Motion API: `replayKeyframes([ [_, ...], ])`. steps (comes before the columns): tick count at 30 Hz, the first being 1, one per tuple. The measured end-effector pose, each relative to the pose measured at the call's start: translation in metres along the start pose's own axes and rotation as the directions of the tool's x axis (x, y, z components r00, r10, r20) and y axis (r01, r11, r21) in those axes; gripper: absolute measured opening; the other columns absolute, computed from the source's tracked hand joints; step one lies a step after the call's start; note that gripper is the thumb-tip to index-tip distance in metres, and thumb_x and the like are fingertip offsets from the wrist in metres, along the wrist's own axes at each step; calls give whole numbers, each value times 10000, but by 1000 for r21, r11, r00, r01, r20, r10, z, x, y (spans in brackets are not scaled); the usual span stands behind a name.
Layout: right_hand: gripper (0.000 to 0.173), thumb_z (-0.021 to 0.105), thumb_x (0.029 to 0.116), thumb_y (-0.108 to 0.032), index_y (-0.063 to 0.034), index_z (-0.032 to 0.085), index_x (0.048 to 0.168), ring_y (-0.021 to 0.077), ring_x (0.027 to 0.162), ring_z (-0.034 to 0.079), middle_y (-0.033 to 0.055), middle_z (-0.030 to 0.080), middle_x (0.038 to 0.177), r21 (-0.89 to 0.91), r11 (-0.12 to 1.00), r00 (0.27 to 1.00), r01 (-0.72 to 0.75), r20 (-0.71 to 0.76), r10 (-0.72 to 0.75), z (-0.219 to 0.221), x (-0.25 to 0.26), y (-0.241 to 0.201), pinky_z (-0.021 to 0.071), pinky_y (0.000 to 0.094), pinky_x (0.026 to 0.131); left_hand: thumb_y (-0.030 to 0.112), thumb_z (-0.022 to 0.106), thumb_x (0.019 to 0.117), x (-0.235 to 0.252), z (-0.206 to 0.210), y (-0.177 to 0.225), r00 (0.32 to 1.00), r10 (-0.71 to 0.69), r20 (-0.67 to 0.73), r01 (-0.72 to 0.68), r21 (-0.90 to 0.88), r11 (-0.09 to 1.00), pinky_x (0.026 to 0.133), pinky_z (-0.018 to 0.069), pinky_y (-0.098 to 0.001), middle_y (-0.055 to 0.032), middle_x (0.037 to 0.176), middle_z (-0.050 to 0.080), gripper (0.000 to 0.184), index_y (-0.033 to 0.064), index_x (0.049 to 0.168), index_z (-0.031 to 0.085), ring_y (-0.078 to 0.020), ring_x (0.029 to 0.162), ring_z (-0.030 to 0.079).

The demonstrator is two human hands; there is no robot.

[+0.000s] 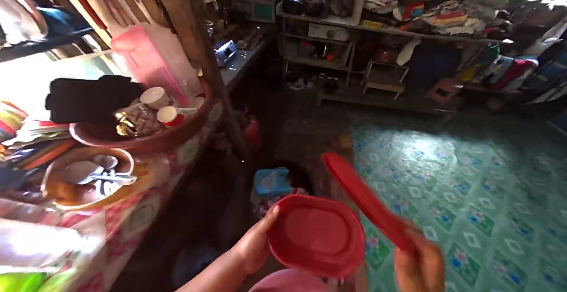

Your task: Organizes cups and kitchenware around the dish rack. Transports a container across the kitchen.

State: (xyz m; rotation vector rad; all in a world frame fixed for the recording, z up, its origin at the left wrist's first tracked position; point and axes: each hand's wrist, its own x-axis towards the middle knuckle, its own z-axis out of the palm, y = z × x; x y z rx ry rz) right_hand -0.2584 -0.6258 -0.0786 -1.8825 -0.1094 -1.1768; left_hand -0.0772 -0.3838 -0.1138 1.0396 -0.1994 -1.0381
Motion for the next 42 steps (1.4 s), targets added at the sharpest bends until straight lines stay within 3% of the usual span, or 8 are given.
replayKeyframes([
  [3, 210, 530, 1061, -347, -241, 646, 1201, 144, 1417, 445, -86, 618, 1384, -242, 947, 909, 211, 405, -99, -60, -6, 29, 315, 410, 1210, 514, 230, 1096, 58, 38, -28, 996, -92, -16, 93, 43, 995, 970, 570, -457, -106, 1238, 693, 598, 96, 1414, 515, -241, 1149, 671],
  [6, 191, 610, 1021, -352, -263, 704, 1161, 197, 1527, 278, -64, 494, 1542, -241, 967, 861, 83, 506, 52, -119, -25, 68, 227, 489, 1249, 558, 169, 1085, 114, 82, -58, 974, -185, 128, 182, 36, 983, 997, 555, -466, -96, 1249, 692, 660, 103, 1409, 520, -235, 1170, 662],
  [11, 181, 568, 978, -536, -404, 676, 1037, 136, 1513, 275, -126, 326, 1631, 152, 860, 872, -488, 46, 487, -190, -36, 120, 347, 399, 1193, 513, 187, 1089, 191, 160, -93, 952, -213, 221, 167, 211, 963, 1011, 542, -412, -76, 1335, 626, 618, 103, 1513, 372, -177, 1215, 622],
  [15, 675, 590, 825, -35, -35, 387, 1469, 133, 1196, 604, 82, 534, 1401, 267, 626, 601, -732, -178, 779, -220, -10, 153, 566, 325, 946, 529, 317, 1061, 235, 205, -99, 951, -193, 242, 105, 336, 936, 1019, 528, -421, -126, 1431, 539, 671, 107, 1580, 260, -189, 1256, 584],
  [21, 553, 469, 809, 110, -56, 629, 1311, 131, 1032, 709, 30, 730, 1180, 508, 525, 579, -683, -62, 813, -262, -2, 219, 604, 324, 890, 638, 254, 1037, 298, 221, -93, 896, -339, 286, 208, 406, 890, 925, 566, -451, -115, 1402, 569, 718, 191, 1598, 239, -226, 1196, 626],
  [30, 467, 358, 1009, -130, 62, 421, 1430, 62, 1091, 636, 79, 610, 1286, 313, 529, 489, -789, -204, 848, -240, 74, 336, 552, 264, 932, 212, 713, 890, 430, 229, -49, 916, -289, 280, 124, 485, 865, 930, 578, -437, -156, 1388, 563, 842, 124, 1583, 243, -228, 1145, 650],
  [37, 618, 382, 1064, -511, -28, 415, 1448, 50, 1060, 679, -65, 705, 1182, 335, 629, 699, -702, 153, 699, -227, 230, 484, 577, 270, 913, 19, 786, 796, 564, 208, 63, 878, 64, 474, -365, 578, 729, 1073, 498, -459, -204, 1465, 519, 921, 39, 1573, 290, -266, 1279, 583],
  [42, 523, 447, 1036, -569, -178, 620, 1337, -19, 1134, 636, -160, 679, 1248, 180, 888, 906, -423, 74, 417, -203, 322, 569, 548, 230, 967, 28, 788, 792, 654, 194, 115, 851, 213, 480, -480, 549, 684, 1117, 444, -486, -260, 1564, 357, 894, 5, 1556, 324, -338, 1387, 466],
])
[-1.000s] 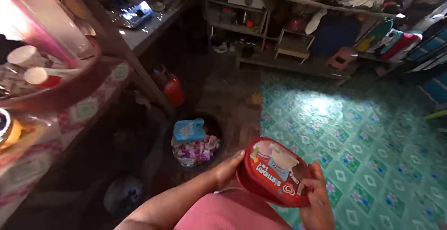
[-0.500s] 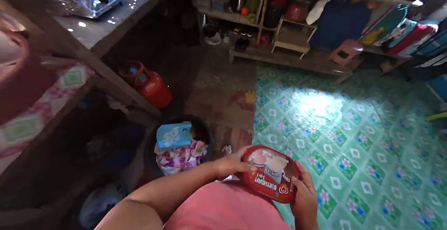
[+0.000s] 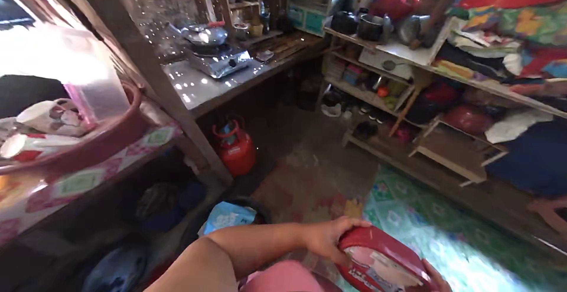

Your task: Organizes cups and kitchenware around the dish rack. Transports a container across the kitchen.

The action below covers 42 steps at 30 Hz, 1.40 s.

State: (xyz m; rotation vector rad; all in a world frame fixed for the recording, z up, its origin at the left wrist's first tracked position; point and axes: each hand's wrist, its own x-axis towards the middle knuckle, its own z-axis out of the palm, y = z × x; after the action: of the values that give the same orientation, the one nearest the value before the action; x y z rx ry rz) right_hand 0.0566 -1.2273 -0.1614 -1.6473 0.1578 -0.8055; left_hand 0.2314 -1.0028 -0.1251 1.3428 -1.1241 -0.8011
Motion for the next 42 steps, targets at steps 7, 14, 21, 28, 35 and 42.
replayKeyframes([
  [7, 646, 375, 1052, -586, -49, 545, 1368, -17, 1229, 541, 7, 627, 1299, -279, 927, 968, 250, 65, -242, -7, 131, 93, 457, 239, 1066, 394, 808, 817, 135, -60, -34, 911, -113, -396, 163, 93, 982, 1044, 501, -396, -187, 1349, 589, 768, 8, 1426, 544, -236, 1215, 596],
  [14, 637, 429, 1024, -551, -19, 648, 1297, 278, 1260, 602, 215, 624, 1341, -335, 828, 841, 451, 471, -267, 20, 335, 139, 507, 460, 1042, 539, 783, 789, 222, -160, -46, 751, -13, -660, 379, 415, 827, 1011, 521, -443, -141, 1195, 688, 724, 48, 1307, 656, -249, 1129, 649],
  [21, 645, 634, 968, -515, -128, 549, 1476, 361, 1247, 600, 206, 625, 1333, -181, 855, 361, 485, 933, -7, 153, 464, 174, 494, 542, 1048, 651, 753, 745, 230, -251, -81, 581, 18, -814, 574, 425, 700, 963, 546, -494, -130, 1126, 715, 793, 56, 1266, 692, -280, 1068, 676],
  [28, 601, 699, 940, -448, -111, 597, 1428, 327, 1150, 646, 189, 667, 1230, 12, 900, 271, 436, 952, -144, 323, 577, 261, 535, 504, 991, 578, 776, 758, 230, -420, -118, 404, -56, -913, 652, 245, 718, 1020, 518, -485, -139, 1246, 678, 801, 40, 1337, 643, -272, 1157, 645],
  [35, 635, 608, 945, -168, -41, 383, 1526, 286, 1239, 593, 208, 540, 1424, -186, 803, 562, -567, 625, 542, 419, 731, 366, 525, 475, 1011, 638, 686, 836, 276, -592, -110, 432, 93, -897, 664, 386, 641, 1146, 397, -520, -219, 1655, 237, 876, 110, 1507, 490, -350, 1478, 355],
  [42, 376, 454, 1042, -375, -72, 537, 1248, 240, 867, 659, 135, 659, 1033, 232, 247, 310, -941, 298, 903, 476, 887, 499, 563, 421, 715, 383, 683, 920, 281, -694, -137, 460, -127, -879, 673, 251, 696, 1133, 435, -473, -223, 1620, 307, 601, 84, 1429, 572, -326, 1457, 398],
])
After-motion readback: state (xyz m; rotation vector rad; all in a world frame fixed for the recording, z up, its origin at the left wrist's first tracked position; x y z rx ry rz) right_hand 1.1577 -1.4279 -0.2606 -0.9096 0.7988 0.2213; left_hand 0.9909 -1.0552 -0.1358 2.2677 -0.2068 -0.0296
